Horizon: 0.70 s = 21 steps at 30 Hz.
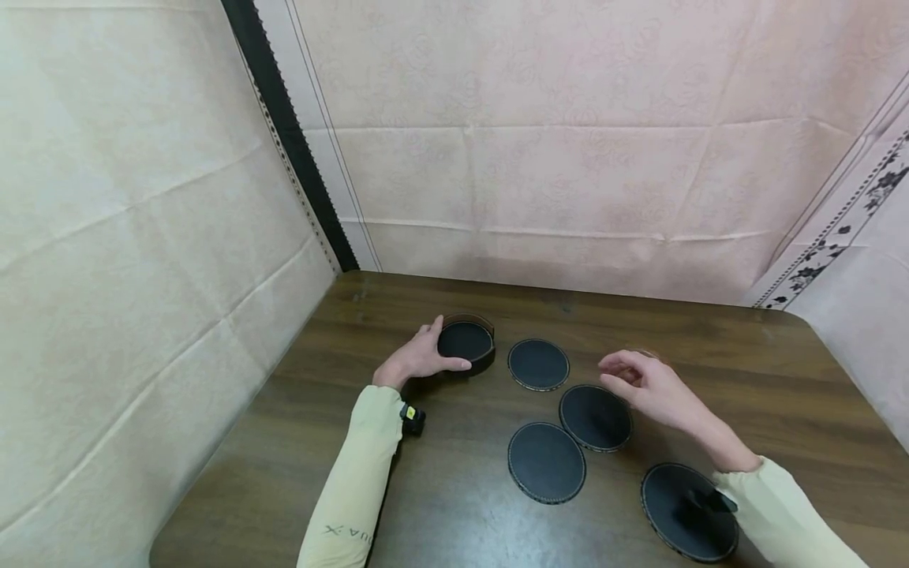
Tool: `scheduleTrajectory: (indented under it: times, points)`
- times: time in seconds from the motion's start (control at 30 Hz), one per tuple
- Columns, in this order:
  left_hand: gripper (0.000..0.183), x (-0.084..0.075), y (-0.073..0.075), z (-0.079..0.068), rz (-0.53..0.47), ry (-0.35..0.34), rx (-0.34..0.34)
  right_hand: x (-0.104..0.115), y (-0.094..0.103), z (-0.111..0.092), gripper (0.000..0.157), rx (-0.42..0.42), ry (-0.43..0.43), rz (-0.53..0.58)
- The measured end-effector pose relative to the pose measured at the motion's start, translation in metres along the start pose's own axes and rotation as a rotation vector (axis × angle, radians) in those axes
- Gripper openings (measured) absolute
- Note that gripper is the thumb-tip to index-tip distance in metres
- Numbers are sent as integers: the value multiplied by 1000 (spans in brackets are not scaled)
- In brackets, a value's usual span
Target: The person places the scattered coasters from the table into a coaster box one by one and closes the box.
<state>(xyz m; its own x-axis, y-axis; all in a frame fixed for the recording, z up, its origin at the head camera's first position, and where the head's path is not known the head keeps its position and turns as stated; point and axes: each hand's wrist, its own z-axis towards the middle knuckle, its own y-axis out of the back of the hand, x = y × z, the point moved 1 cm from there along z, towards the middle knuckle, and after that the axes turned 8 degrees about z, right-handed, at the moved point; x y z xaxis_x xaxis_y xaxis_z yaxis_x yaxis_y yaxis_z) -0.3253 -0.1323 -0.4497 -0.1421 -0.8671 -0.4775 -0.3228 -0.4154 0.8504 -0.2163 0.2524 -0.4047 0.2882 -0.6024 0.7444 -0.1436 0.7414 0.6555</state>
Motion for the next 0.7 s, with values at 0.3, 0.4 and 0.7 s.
scheduleTrajectory:
  times: [0.3,0.4,0.7]
  points:
    - [126,1,-1,0,-6,0,-2,-15,10,-19,34,-6,-17,-131]
    - [126,1,-1,-1,-5,-1,-1,-18,13,-25,36,-7,-2,-169]
    - [126,0,0,-1,-12,0,-5,-33,15,-41,43,15,-21,-231]
